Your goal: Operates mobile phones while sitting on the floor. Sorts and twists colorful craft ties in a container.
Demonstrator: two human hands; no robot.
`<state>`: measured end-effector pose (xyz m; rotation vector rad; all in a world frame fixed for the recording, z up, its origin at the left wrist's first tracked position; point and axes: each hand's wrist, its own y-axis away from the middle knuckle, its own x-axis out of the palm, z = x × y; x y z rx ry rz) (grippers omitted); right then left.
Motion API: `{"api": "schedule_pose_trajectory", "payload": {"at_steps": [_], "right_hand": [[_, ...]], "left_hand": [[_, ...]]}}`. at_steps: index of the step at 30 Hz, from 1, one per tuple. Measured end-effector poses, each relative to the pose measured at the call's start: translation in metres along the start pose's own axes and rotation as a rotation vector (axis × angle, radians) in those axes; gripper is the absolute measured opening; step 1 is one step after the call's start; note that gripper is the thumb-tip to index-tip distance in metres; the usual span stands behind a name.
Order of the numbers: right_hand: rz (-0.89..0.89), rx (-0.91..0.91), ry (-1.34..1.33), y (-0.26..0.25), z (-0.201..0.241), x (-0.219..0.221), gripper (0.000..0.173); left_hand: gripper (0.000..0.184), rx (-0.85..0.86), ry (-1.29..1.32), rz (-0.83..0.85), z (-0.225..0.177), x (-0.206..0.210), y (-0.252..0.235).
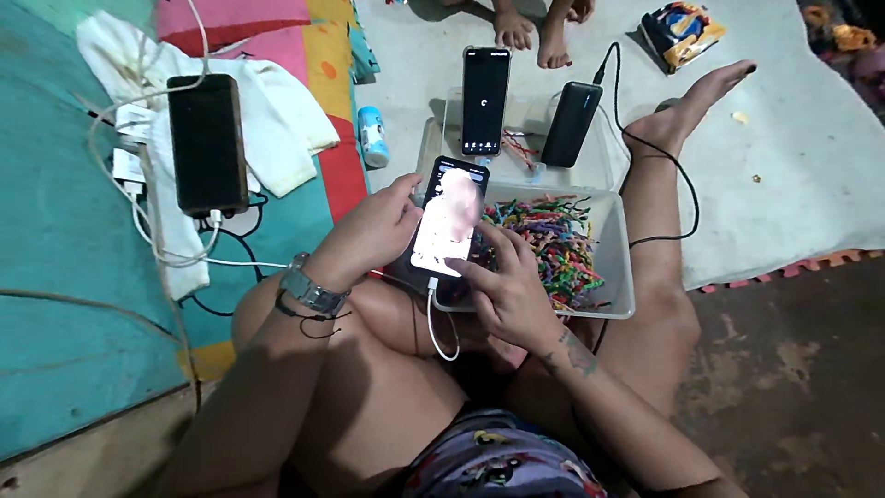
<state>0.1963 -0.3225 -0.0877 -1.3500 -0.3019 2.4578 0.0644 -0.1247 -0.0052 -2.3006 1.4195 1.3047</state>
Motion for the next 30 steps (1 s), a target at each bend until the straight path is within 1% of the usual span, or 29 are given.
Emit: {"api": "schedule_pose_trajectory", "payload": {"at_steps": [4, 7, 9, 10, 12, 14, 16, 19, 22, 26, 30], "right_hand": [[-0.031, 0.029, -0.032, -0.002, -0.002, -0.004, 0.042], [-0.079, 0.157, -0.090, -0.005, -0.014, -0.022, 0.038], [-0.114, 0.239, -0.073, -0.006, -0.030, -0.038, 0.037], [-0.128, 0.274, -0.051, -0.005, -0.038, -0.047, 0.035], [-0.149, 0.336, 0.000, -0.003, -0.050, -0.060, 0.024], [-0.146, 0.371, 0.036, -0.001, -0.060, -0.068, 0.020], [-0.084, 0.384, 0.053, 0.001, -0.066, -0.070, 0.021], [0.070, 0.368, 0.075, 0.001, -0.070, -0.064, 0.016], [0.183, 0.396, 0.156, -0.006, -0.064, -0.054, 0.018], [0.181, 0.376, 0.246, -0.010, -0.062, -0.041, 0.013], [0.103, 0.343, 0.143, -0.003, -0.069, -0.052, 0.012]], "left_hand": [[0.046, 0.007, -0.003, 0.010, 0.001, 0.001, 0.000], [0.045, 0.045, -0.016, -0.030, 0.004, 0.003, 0.001], [0.043, 0.092, -0.030, -0.080, 0.004, 0.004, 0.003], [0.042, 0.118, -0.034, -0.097, 0.003, 0.005, 0.003], [0.041, 0.164, -0.026, -0.121, 0.004, 0.006, 0.005], [0.040, 0.213, -0.019, -0.148, 0.008, 0.009, 0.006], [0.038, 0.243, -0.020, -0.175, 0.009, 0.011, 0.007], [0.035, 0.259, 0.012, -0.228, 0.008, 0.013, 0.008], [0.034, 0.289, 0.039, -0.281, 0.003, 0.014, 0.007], [0.032, 0.349, 0.060, -0.306, -0.006, 0.019, 0.004], [0.031, 0.394, 0.087, -0.343, -0.007, 0.022, 0.005]]}}
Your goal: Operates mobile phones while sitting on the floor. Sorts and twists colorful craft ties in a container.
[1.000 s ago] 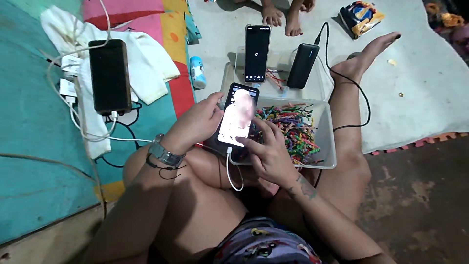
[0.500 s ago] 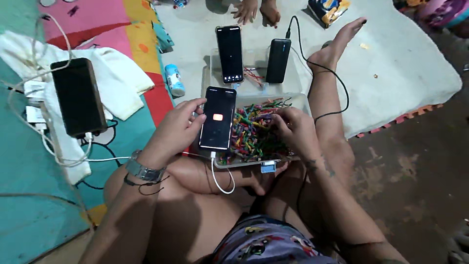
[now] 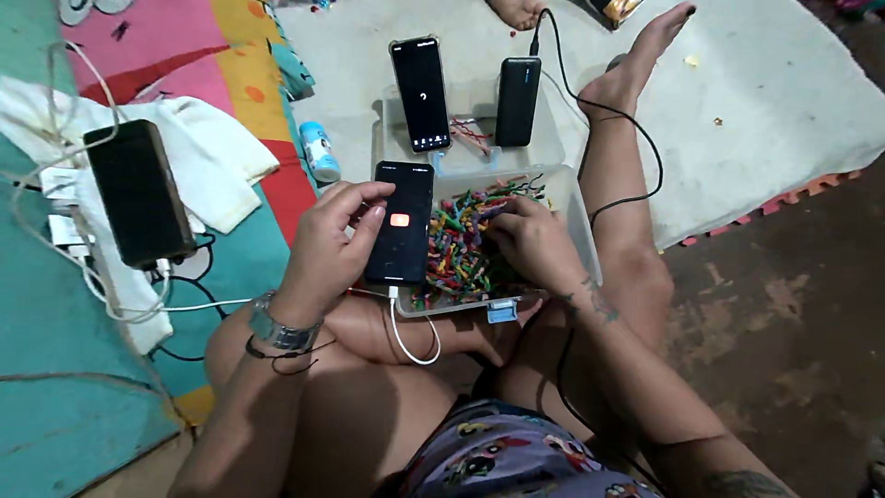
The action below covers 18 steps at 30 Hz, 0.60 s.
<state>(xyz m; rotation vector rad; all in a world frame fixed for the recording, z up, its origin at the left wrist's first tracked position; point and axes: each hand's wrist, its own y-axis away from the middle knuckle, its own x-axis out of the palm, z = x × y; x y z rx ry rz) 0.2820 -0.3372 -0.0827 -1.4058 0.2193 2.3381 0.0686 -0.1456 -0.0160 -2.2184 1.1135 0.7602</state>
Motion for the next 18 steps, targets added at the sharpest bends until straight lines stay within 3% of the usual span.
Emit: {"api": "schedule_pose_trajectory", "payload": {"at_steps": [5, 9, 13, 16, 18], "right_hand": [[-0.149, -0.074, -0.185, 0.012, -0.005, -0.014, 0.011], [-0.146, -0.003, -0.371, 0.019, 0.011, -0.022, 0.015], [-0.017, 0.213, -0.075, 0.020, 0.024, -0.028, 0.011], [-0.125, 0.175, -0.007, 0.027, 0.024, -0.035, 0.009], [-0.205, 0.098, -0.172, 0.030, 0.023, -0.040, 0.011]], "left_hand": [[0.027, 0.053, 0.072, -0.102, -0.018, 0.008, 0.003], [0.020, 0.050, 0.192, -0.034, -0.042, 0.034, 0.009], [0.019, -0.008, 0.212, 0.054, -0.050, 0.053, 0.010], [0.016, -0.084, 0.276, 0.070, -0.051, 0.051, 0.010], [0.018, -0.137, 0.370, 0.092, -0.054, 0.054, 0.009]]}}
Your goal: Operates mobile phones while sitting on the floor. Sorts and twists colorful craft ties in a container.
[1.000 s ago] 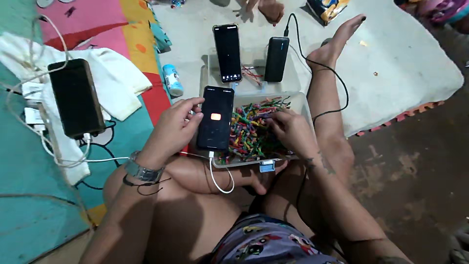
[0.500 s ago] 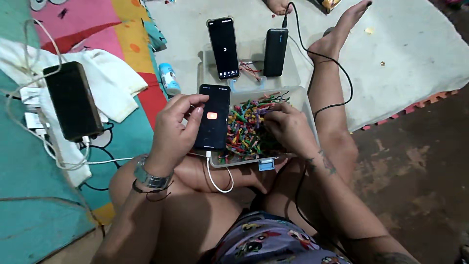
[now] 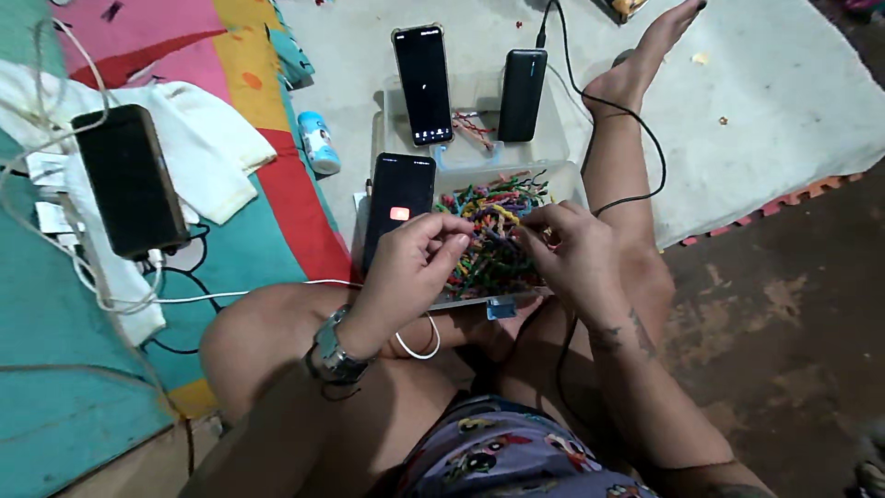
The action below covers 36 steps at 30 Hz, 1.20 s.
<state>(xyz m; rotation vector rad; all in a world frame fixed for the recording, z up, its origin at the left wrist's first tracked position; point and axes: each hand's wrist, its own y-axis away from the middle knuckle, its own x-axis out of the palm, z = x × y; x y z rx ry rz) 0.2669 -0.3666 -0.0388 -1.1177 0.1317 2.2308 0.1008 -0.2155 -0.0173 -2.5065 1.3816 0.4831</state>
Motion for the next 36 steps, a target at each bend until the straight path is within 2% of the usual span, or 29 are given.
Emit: {"api": "schedule_pose_trajectory", "payload": {"at_steps": [3, 6, 8, 10, 12, 14, 16, 18, 20, 22, 24, 28, 32, 36], "right_hand": [[0.092, -0.051, -0.474, 0.003, 0.008, 0.003, 0.010], [0.175, -0.118, -0.619, 0.005, 0.012, 0.013, 0.009], [0.251, -0.213, -0.502, 0.000, 0.002, 0.019, 0.014], [0.318, -0.334, -0.221, -0.003, -0.011, 0.029, 0.017], [0.370, -0.353, 0.028, -0.002, -0.017, 0.038, 0.017], [0.366, -0.351, 0.094, -0.001, -0.020, 0.040, 0.009], [0.296, -0.356, 0.028, -0.003, -0.024, 0.037, 0.008], [0.202, -0.303, -0.113, -0.005, -0.027, 0.031, 0.010], [0.131, -0.148, -0.262, -0.005, -0.023, 0.023, 0.014], [0.105, 0.037, -0.467, -0.003, -0.016, 0.019, 0.021], [0.107, 0.156, -0.720, 0.000, -0.008, 0.021, 0.018], [0.124, 0.133, -0.977, 0.009, 0.005, 0.036, 0.014], [0.159, 0.144, -0.970, 0.015, 0.016, 0.045, 0.008], [0.209, 0.081, -0.941, 0.018, 0.015, 0.048, 0.006]], "left_hand": [[0.024, -0.047, 0.178, 0.035, -0.005, 0.012, -0.001], [0.009, -0.010, 0.218, -0.019, -0.004, 0.016, 0.000], [0.009, -0.014, 0.195, -0.072, -0.001, 0.012, 0.001], [0.013, -0.035, 0.162, -0.110, 0.002, 0.007, 0.001], [0.017, -0.056, 0.142, -0.109, 0.005, 0.002, 0.001], [0.019, -0.061, 0.137, -0.091, 0.006, 0.000, 0.001], [0.018, -0.058, 0.149, -0.083, 0.005, 0.000, 0.002], [0.020, -0.080, 0.191, -0.091, 0.004, 0.001, 0.001], [0.023, -0.120, 0.262, -0.099, 0.002, 0.003, 0.001], [0.016, -0.161, 0.327, -0.102, 0.001, 0.007, 0.001], [0.009, -0.185, 0.378, -0.105, 0.002, 0.012, 0.000], [0.007, -0.192, 0.406, -0.131, 0.003, 0.019, 0.001], [0.009, -0.179, 0.434, -0.170, 0.004, 0.020, 0.003], [0.006, -0.177, 0.380, -0.111, 0.005, 0.019, 0.003]]}}
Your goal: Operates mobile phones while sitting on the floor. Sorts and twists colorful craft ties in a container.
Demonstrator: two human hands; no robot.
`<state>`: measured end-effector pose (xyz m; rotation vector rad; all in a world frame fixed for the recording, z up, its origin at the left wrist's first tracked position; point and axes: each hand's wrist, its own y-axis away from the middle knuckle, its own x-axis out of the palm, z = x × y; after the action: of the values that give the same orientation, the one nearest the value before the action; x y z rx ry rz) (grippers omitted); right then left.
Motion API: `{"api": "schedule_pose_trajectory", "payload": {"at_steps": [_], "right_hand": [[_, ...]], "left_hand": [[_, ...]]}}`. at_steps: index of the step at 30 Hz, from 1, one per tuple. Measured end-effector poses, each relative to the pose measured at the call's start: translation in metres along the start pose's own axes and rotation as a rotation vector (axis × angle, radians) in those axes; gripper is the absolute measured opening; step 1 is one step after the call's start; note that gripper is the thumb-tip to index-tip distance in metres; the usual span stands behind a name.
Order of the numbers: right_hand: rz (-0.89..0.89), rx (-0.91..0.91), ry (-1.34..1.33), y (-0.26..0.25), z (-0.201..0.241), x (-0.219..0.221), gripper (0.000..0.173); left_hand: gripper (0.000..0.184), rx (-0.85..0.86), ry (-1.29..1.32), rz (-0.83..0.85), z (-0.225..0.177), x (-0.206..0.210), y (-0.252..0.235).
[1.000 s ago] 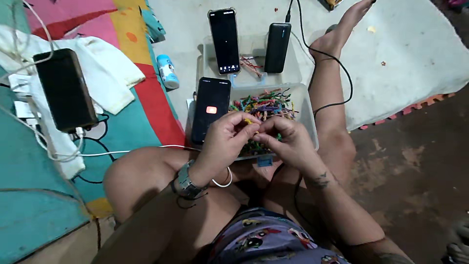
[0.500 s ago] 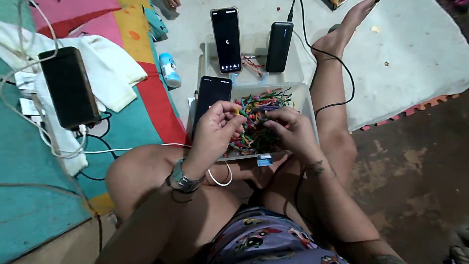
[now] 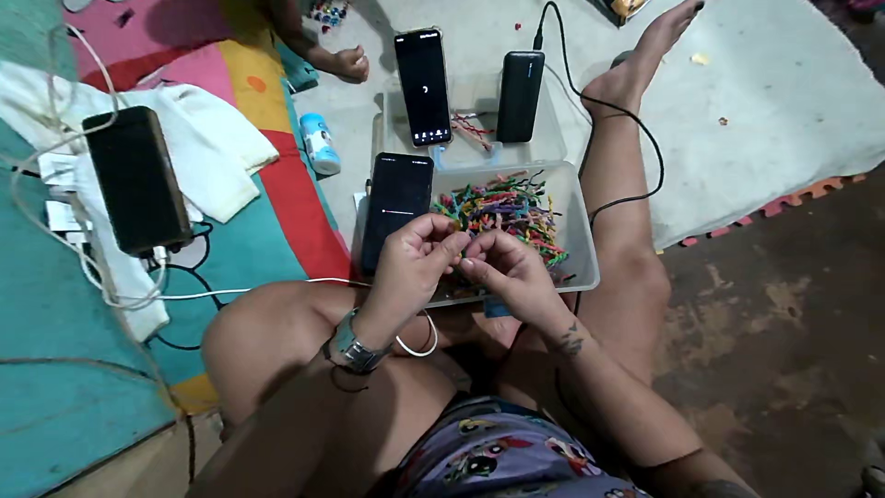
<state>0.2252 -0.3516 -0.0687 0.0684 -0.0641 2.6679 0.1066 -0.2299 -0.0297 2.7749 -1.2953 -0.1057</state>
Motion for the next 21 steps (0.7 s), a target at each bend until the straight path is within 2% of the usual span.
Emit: {"api": "schedule_pose_trajectory", "payload": {"at_steps": [4, 7, 11, 13, 14, 16, 18, 19, 21], "right_hand": [[0.088, -0.070, 0.105, 0.000, -0.004, -0.008, 0.008], [0.119, -0.151, 0.233, -0.001, -0.002, -0.016, 0.008], [0.027, -0.238, 0.633, 0.000, 0.000, -0.040, 0.011], [-0.004, -0.158, 0.896, -0.003, 0.002, -0.058, 0.016], [0.036, -0.065, 0.985, -0.004, 0.003, -0.064, 0.026], [0.167, 0.176, 1.071, -0.008, 0.005, -0.067, 0.054], [0.240, 0.262, 1.127, -0.015, 0.000, -0.061, 0.070], [0.243, 0.264, 1.145, -0.019, -0.003, -0.058, 0.071], [0.223, 0.244, 1.163, -0.025, -0.006, -0.057, 0.059]], "left_hand": [[0.006, -0.020, -0.019, 0.018, 0.002, 0.000, 0.002], [0.008, -0.031, 0.073, -0.005, 0.001, -0.004, 0.002], [0.012, 0.184, 0.081, -0.011, -0.002, -0.015, -0.003], [0.009, 0.271, -0.053, -0.018, -0.006, -0.017, -0.005], [0.008, 0.293, -0.166, -0.017, -0.007, -0.015, -0.006], [0.020, 0.292, -0.442, 0.025, -0.004, -0.005, -0.010], [0.033, 0.273, -0.726, 0.150, 0.002, 0.009, -0.016], [0.037, 0.254, -0.840, 0.236, 0.006, 0.016, -0.020], [0.033, 0.169, -0.995, 0.390, 0.017, 0.029, -0.026]]}}
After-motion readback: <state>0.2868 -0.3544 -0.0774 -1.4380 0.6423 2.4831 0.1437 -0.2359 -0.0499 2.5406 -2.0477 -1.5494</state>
